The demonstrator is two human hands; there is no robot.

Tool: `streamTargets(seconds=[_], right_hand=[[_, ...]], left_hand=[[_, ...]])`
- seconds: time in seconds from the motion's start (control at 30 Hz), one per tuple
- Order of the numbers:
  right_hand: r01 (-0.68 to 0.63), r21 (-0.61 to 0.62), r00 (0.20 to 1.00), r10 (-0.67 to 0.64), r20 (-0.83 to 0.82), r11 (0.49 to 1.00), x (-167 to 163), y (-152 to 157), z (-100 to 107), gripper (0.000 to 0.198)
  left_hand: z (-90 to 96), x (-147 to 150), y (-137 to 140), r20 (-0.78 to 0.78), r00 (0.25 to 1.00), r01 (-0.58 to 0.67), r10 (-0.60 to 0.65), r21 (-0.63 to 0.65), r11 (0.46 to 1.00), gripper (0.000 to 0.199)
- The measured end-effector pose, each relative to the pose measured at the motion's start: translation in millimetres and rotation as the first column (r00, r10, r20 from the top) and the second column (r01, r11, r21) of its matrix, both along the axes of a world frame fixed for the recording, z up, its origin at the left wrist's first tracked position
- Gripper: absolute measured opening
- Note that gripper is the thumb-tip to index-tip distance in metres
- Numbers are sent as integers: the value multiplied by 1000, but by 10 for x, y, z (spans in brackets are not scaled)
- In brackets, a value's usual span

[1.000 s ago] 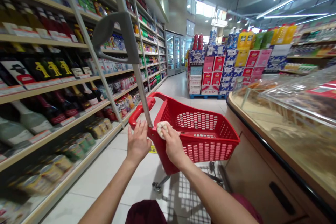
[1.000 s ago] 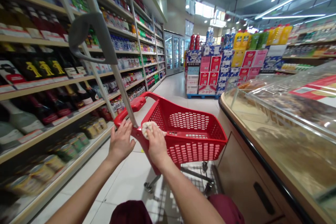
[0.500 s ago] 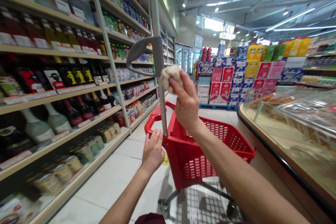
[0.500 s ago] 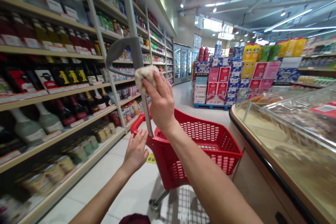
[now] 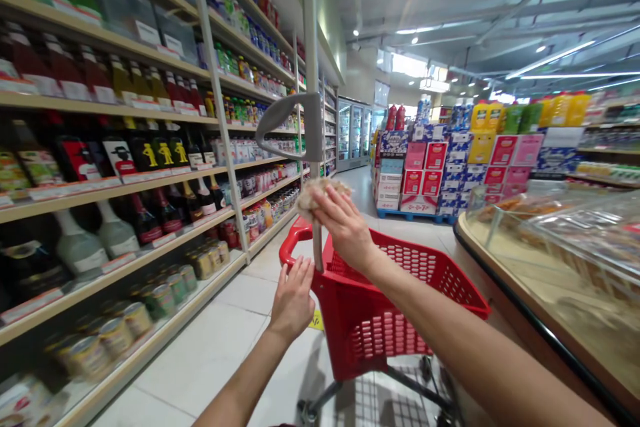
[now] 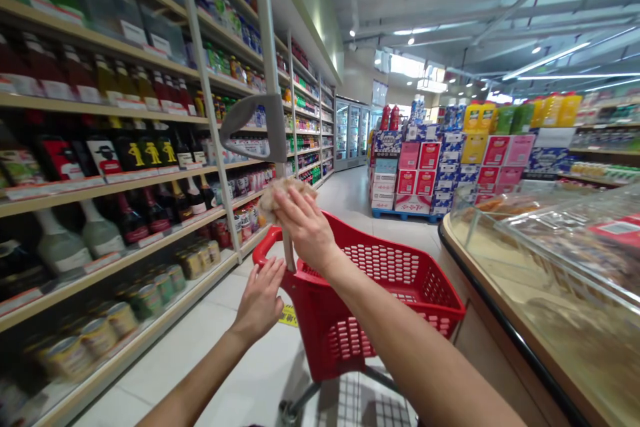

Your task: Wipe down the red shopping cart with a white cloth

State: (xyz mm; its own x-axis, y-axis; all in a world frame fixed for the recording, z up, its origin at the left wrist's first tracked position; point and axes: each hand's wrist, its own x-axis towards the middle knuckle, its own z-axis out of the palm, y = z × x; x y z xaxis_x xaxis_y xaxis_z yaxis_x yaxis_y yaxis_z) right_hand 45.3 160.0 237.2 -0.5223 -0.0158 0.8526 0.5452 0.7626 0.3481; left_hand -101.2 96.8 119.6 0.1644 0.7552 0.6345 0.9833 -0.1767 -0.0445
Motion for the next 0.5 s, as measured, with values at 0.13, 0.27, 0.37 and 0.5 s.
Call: streamTargets(seconds=[0.13,0.27,0.37,0.5], right_hand=[[-19,12,999,18,40,1000,1,74,-121,33],[-36,-76,976,51,214,996,140,-34,-897,32],[-34,-149,986,57,157,988,144,-121,-807,34],[-49,-157,994,32,-107,986,0,-57,-71,36]], left_hand=[[39,-6,-14,-23,1000,5,-6,-49,999,61],[86,-2,-53,-11,1000,6,-7,-69,998,59],[81,6,-60,-12,1000,4,-4,-54,999,60],[69,14,-50,-27,1000,-9,8,-42,999,60]])
